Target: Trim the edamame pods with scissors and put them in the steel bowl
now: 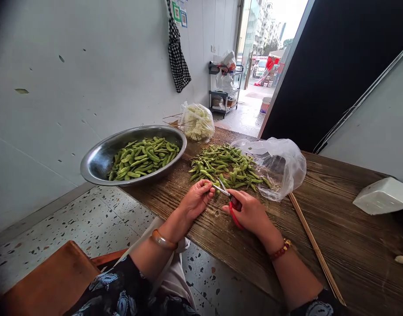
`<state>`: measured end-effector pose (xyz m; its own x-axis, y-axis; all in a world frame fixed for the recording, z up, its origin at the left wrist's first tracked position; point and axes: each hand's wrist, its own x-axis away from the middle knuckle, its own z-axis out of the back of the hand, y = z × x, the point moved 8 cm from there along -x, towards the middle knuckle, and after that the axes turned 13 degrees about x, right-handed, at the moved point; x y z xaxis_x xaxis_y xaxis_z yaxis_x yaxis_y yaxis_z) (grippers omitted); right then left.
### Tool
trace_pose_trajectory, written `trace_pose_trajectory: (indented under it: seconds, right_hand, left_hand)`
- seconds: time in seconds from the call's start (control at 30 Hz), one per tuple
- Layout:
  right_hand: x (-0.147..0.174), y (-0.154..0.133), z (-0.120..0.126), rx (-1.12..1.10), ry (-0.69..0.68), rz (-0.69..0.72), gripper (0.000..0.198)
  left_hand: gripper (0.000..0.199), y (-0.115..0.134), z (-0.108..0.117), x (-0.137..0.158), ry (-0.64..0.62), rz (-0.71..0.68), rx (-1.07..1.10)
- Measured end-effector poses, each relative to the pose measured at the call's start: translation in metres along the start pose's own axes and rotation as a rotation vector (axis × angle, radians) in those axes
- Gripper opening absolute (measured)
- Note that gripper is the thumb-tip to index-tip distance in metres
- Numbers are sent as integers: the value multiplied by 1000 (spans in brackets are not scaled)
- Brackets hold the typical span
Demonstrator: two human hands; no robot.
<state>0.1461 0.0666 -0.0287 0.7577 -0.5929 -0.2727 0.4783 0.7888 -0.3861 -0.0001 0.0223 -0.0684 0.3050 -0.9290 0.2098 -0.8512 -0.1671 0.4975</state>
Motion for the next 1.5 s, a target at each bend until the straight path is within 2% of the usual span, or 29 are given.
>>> trace_pose_trajectory:
  seconds: [0.1,0.23,0.43,0.63,0.83,1.03,1.1,1.2,1.27,1.37,1.43,1.5]
  right_hand:
    - [0,-1,-4,4,-2,8,50]
    - [0,-1,-3,-20,67,30,46]
    - [1,0,2,-24,126,36,42]
    - [0,1,5,37,110,25,42]
    - [-1,2,1,51,42,18,42]
    - [-2,19,14,-3,168,-135,47]
    - [-2,22,16,-15,189,-161,48]
    - [-2,22,17,-26,186,-165,47]
    - [-2,20,17,-24,183,-161,46]
    - [-1,19,18,-15,183,-162,47]
    - [-1,19,18,-12,180,-166,48]
    - [-1,20,18,-10,177,-171,48]
  left_hand:
    - [29,-8,-3,2,-32,68,-35]
    - [36,-19,-9,5,-116,138,-143]
    - [40,-18,-19,9,-178,90,-297]
    - [38,-14,-20,10,-150,22,-334]
    - [37,-7,-19,6,-124,-74,-277]
    - [28,5,-12,6,-71,-110,-178]
    - [23,8,-9,5,-54,-101,-204]
    - [12,12,-10,0,-62,-102,-437]
    - [9,19,-16,-4,-72,-199,-769]
    - [12,22,-34,-6,-76,-380,-1424]
    - [18,17,-40,-7,-38,-398,-1764]
    - [25,14,-40,-8,17,-364,-1955]
